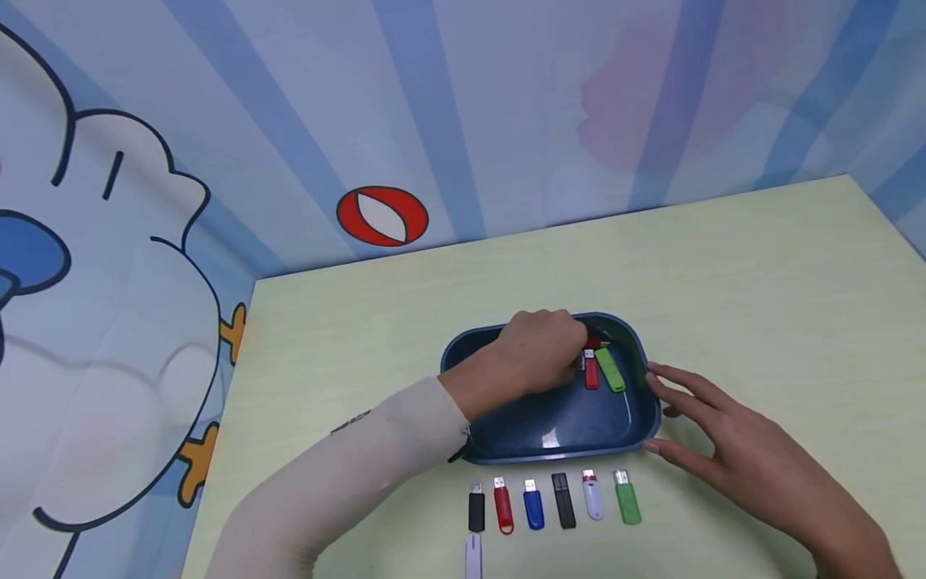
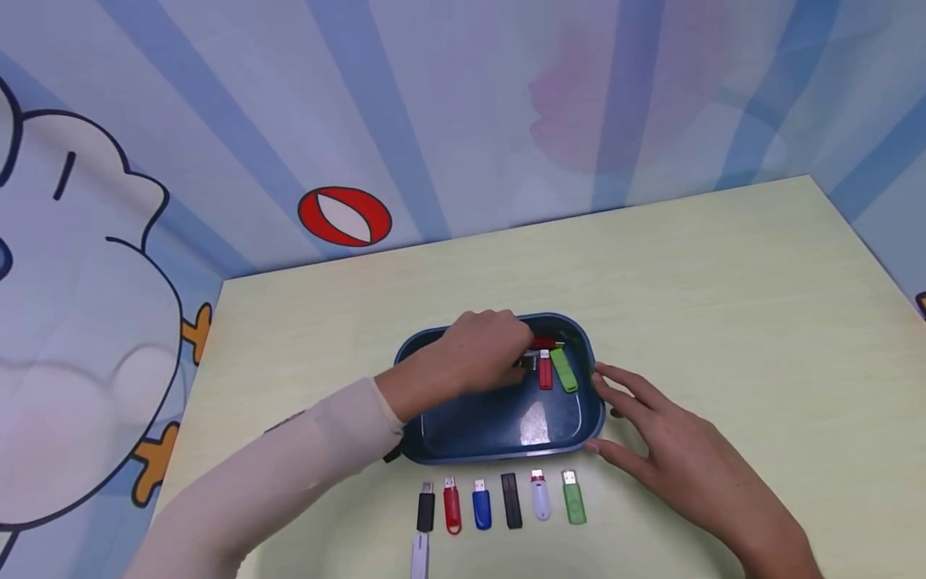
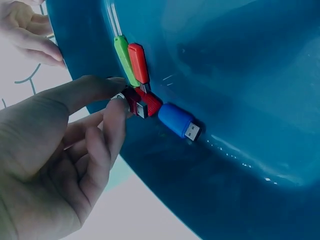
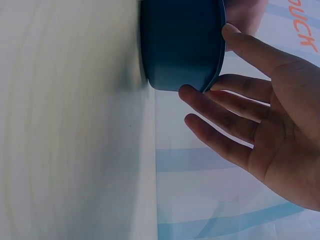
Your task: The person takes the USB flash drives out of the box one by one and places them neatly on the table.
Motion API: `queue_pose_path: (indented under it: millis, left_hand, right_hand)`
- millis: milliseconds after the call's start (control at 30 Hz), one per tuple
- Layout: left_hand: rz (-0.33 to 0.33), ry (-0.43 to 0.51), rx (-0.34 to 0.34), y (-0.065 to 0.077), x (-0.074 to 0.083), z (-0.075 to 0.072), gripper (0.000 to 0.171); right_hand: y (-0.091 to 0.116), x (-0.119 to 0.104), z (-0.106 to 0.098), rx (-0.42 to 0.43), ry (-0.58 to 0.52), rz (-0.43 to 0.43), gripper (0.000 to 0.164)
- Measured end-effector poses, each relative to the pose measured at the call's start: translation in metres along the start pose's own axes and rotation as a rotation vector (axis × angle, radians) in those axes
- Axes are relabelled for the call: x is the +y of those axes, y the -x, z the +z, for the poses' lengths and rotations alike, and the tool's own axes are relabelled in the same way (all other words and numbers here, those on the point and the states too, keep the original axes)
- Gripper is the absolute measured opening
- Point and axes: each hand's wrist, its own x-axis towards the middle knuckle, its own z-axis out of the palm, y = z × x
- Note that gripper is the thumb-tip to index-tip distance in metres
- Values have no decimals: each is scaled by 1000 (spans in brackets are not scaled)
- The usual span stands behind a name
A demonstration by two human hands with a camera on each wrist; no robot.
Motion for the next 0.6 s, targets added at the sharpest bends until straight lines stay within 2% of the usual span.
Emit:
queue_pose_path:
  millis: [300, 600]
  left_hand:
    - [48, 12, 12, 9, -2, -7, 23]
    - [136, -47, -13, 16, -6, -10, 20]
  right_hand:
    - [-1, 1, 1, 0, 7, 4, 80]
    - [1, 1, 2, 14, 28, -10, 78]
